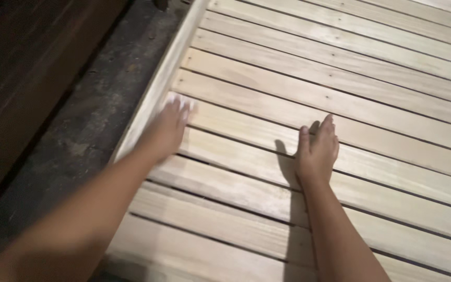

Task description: The person sands the slatted surface of a wooden furniture panel, rubbing a sheet of sandpaper by hand across the slats and frame. They periodically refold the sandpaper to expose a fresh surface and continue sanding different sections, including the edges and corners of the panel.

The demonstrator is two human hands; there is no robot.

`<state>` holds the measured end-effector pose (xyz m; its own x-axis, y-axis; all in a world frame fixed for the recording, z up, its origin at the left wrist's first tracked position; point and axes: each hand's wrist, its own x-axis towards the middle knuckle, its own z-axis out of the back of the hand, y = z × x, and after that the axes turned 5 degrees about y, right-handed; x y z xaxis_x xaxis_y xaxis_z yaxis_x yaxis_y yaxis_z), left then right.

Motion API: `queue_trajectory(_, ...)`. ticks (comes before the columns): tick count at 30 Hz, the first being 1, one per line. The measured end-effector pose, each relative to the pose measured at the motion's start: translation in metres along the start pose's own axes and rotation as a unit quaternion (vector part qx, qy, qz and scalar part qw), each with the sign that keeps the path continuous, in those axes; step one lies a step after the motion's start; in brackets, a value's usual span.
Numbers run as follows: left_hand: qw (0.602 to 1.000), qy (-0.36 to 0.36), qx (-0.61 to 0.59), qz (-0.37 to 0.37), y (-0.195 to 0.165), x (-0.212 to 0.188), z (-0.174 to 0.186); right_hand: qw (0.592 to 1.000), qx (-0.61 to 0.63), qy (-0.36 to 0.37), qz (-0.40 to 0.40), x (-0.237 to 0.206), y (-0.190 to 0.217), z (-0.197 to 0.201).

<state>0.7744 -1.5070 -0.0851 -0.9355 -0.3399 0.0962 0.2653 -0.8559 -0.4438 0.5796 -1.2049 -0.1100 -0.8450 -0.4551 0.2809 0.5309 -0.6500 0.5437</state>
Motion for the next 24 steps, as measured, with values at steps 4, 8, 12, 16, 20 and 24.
queue_trajectory(4, 0.999, -0.024, -0.021, 0.04, -0.021, -0.133, 0.001, 1.0, -0.001, 0.014, -0.024, 0.005, -0.004, -0.002)
queue_trajectory(8, 0.984, 0.085, -0.019, 0.154, -0.029, -0.202, -0.001, 0.999, -0.024, -0.006, -0.045, 0.001, 0.022, -0.02)
queue_trajectory(12, 0.988, 0.087, 0.06, 0.115, -0.035, -0.193, 0.0, 0.995, 0.045, 0.075, 0.054, -0.028, 0.086, -0.057)
queue_trajectory(16, 0.991, 0.067, 0.058, 0.104, -0.035, -0.153, 0.002, 0.984, 0.036, 0.119, 0.128, -0.046, 0.127, -0.062)
queue_trajectory(20, 0.994, 0.018, 0.058, 0.093, -0.02, -0.08, -0.011, 0.987, 0.05, 0.106, 0.108, -0.047, 0.144, -0.05)
queue_trajectory(24, 0.994, -0.054, 0.038, 0.092, -0.021, -0.027, -0.009, 0.986, 0.048, 0.103, 0.125, -0.046, 0.146, -0.048)
